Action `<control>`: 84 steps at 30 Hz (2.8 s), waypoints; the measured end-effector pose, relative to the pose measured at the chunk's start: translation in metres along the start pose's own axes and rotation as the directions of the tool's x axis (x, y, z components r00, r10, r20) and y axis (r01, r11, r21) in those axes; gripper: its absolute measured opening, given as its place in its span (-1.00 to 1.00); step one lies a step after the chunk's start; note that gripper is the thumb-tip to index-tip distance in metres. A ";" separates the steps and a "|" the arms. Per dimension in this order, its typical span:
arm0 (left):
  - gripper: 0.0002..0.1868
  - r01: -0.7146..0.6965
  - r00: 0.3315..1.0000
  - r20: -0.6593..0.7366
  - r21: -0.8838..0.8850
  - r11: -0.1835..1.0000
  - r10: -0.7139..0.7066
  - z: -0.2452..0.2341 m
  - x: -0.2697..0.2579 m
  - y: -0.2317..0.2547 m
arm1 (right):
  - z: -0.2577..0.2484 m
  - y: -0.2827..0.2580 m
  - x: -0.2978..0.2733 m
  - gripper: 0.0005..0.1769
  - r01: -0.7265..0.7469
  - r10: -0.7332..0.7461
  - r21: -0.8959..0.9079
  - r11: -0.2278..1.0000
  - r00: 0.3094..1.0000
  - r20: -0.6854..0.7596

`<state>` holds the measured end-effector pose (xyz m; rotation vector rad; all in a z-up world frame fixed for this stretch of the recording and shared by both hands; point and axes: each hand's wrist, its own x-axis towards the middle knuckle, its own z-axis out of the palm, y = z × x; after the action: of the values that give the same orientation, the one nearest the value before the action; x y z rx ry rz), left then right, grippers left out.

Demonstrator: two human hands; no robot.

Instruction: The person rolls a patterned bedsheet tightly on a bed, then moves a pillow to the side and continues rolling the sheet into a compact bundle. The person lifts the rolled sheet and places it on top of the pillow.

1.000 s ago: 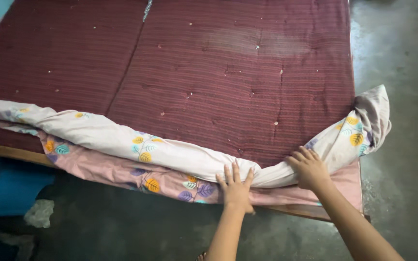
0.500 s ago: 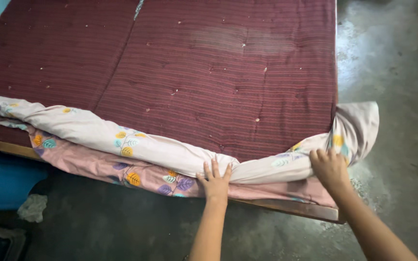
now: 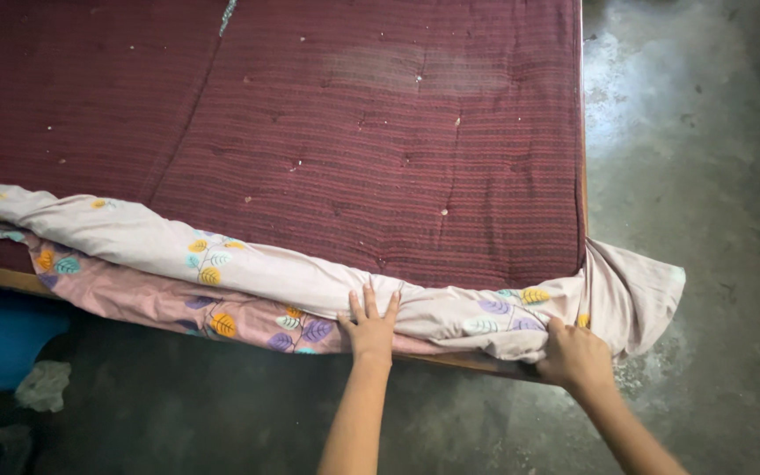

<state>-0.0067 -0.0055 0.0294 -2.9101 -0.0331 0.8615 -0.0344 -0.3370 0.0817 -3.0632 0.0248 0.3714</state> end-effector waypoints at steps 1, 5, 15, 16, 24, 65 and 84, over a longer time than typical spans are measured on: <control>0.33 -0.001 0.998 0.063 -0.001 1.000 0.001 -0.009 -0.002 -0.003 | -0.007 0.006 0.005 -0.38 0.044 -0.043 -0.004 0.999 0.994 0.104; 0.34 -0.004 1.000 -0.012 0.002 1.000 0.004 0.005 0.008 -0.004 | -0.005 0.051 0.061 -0.16 0.225 -0.281 0.211 0.951 0.913 0.296; 0.57 -0.014 1.000 0.016 0.010 1.000 0.014 0.001 0.006 -0.007 | 0.028 0.092 0.146 -0.07 0.369 -0.362 0.002 0.930 0.912 -0.194; 0.58 -0.016 1.000 0.007 0.010 1.000 0.016 -0.004 0.003 -0.006 | 0.030 0.091 0.143 -0.03 0.302 -0.292 0.079 0.950 0.948 -0.125; 0.61 -0.020 0.999 0.045 -0.005 1.000 0.020 -0.009 0.001 -0.008 | 0.051 0.108 0.117 -0.65 0.203 -0.199 0.095 0.974 0.979 -0.050; 0.60 -0.040 0.996 0.080 -0.056 0.998 0.044 -0.025 -0.003 -0.010 | 0.070 0.120 0.014 -0.25 0.214 -0.240 0.388 0.897 0.971 0.019; 0.53 0.001 1.000 -0.022 -0.048 0.999 -0.002 -0.006 0.000 -0.008 | 0.015 0.046 -0.026 -0.18 0.166 -0.176 0.132 0.977 0.982 0.067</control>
<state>-0.0032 0.0017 0.0356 -2.9632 -0.0548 0.8400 -0.0640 -0.3814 0.0713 -2.8958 -0.2094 0.4599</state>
